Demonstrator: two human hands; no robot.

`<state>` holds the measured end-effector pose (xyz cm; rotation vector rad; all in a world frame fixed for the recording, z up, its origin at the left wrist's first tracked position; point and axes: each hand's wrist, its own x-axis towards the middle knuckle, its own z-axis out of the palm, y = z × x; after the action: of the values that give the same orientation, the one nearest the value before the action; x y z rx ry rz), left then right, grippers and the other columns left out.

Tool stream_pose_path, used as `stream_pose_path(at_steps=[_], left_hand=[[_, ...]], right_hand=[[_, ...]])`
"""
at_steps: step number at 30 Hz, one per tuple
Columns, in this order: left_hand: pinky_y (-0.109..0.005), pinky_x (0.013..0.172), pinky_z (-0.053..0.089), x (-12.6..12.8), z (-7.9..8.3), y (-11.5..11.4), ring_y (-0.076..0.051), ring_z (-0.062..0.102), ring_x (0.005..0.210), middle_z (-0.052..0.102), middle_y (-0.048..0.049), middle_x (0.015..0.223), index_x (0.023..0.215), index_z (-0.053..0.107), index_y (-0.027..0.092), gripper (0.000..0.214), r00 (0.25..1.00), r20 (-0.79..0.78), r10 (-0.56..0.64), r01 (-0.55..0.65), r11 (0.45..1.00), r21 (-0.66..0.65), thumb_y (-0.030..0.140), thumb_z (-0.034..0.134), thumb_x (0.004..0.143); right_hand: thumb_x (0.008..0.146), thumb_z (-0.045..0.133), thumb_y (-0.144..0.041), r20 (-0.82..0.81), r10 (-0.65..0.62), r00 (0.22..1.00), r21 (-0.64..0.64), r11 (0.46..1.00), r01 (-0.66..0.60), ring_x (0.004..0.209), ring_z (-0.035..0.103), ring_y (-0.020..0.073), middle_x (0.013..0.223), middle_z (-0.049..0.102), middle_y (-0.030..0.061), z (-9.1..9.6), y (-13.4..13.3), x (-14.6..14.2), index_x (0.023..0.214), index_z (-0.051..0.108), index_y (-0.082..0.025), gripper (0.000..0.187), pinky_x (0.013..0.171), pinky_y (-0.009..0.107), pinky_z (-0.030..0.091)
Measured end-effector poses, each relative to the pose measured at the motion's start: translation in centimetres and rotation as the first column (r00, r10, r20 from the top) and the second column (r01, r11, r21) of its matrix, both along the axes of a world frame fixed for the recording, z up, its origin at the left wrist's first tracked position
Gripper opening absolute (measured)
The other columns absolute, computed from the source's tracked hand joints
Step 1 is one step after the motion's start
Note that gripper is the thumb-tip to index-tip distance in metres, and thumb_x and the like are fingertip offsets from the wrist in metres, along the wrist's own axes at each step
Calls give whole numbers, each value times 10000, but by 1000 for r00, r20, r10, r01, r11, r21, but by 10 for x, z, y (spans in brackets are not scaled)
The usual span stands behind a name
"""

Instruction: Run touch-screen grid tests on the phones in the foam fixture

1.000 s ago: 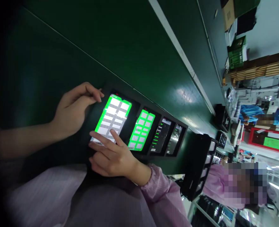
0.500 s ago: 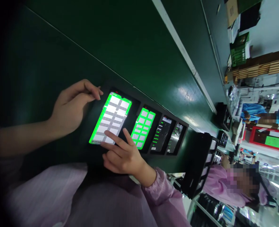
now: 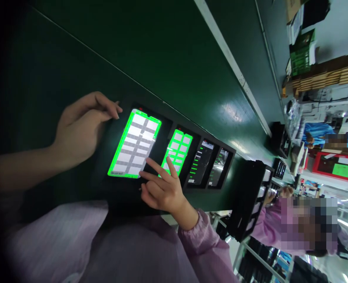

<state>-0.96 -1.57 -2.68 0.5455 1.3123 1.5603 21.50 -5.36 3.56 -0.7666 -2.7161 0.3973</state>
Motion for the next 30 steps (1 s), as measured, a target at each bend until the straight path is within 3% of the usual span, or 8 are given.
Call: stream_pose_path(at_steps=[8,20,27,30], left_hand=[[-204,804,473,0,1,-1,-86,609,827,650,29,758,654,630,192,89,1000,-4,-15,15,1000,14,168,569,715],[-193,799,466,0,0,-1,-79,601,822,641,31,775,655,633,202,141,1000,-6,-15,15,999,45,132,556,750],[-204,812,469,0,-1,-2,-83,605,833,646,29,787,680,646,201,131,999,-29,-26,28,998,63,152,566,771],[-222,829,471,0,-2,-3,-96,603,851,639,23,789,677,639,198,128,999,-38,-20,22,998,64,156,564,771]], right_hand=[[930,552,-50,46,-157,987,36,987,155,1360,645,265,1015,843,0,-1,22,-11,752,568,-238,259,1330,554,299],[1012,504,-119,103,-215,971,102,973,205,1414,600,301,1166,813,86,-6,62,-25,839,608,-215,224,1280,638,351],[1052,461,-175,169,-151,974,50,988,144,1531,460,287,1313,760,91,-10,75,-43,855,611,-220,251,1341,655,163],[1044,472,-169,159,-103,982,38,994,99,1525,470,277,1305,765,78,-10,75,-46,848,618,-225,251,1349,645,142]])
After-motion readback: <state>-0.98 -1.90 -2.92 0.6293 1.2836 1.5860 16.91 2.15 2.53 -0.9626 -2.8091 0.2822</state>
